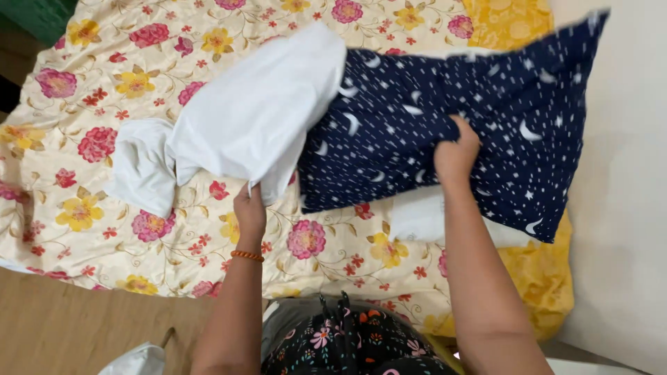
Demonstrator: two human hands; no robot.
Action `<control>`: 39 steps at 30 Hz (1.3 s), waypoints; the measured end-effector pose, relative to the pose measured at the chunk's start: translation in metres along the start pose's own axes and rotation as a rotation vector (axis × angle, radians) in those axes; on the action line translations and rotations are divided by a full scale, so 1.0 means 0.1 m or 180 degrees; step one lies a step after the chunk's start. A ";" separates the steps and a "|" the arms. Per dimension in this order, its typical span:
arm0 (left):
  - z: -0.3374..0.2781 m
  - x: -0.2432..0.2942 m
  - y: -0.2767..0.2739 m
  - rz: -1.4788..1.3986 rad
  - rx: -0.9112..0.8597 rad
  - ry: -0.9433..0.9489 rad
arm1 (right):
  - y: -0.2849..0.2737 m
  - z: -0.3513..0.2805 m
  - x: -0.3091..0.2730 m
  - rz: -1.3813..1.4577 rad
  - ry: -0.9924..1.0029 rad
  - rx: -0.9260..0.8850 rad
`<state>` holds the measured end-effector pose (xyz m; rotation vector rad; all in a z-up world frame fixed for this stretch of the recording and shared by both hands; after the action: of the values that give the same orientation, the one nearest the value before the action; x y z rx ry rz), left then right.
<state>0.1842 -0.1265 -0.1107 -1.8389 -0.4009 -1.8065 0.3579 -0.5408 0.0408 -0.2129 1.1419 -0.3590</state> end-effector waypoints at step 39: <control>-1.36 0.33 -0.03 0.1183 -0.0810 -0.0337 | 2.59 -1.83 0.82 0.2804 0.4023 -0.2526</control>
<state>0.0722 -0.2047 -0.0825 -2.0250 0.1375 -1.5633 0.2645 -0.3308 -0.1922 -0.1344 2.4364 0.9202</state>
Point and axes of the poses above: each hand's wrist, its own z-axis towards the middle knuckle, its own y-axis out of the palm, x = y × z, the point moved 2 cm from there along z, towards the middle knuckle, and after that the axes turned 11 degrees about -x, right-handed, at the moved point
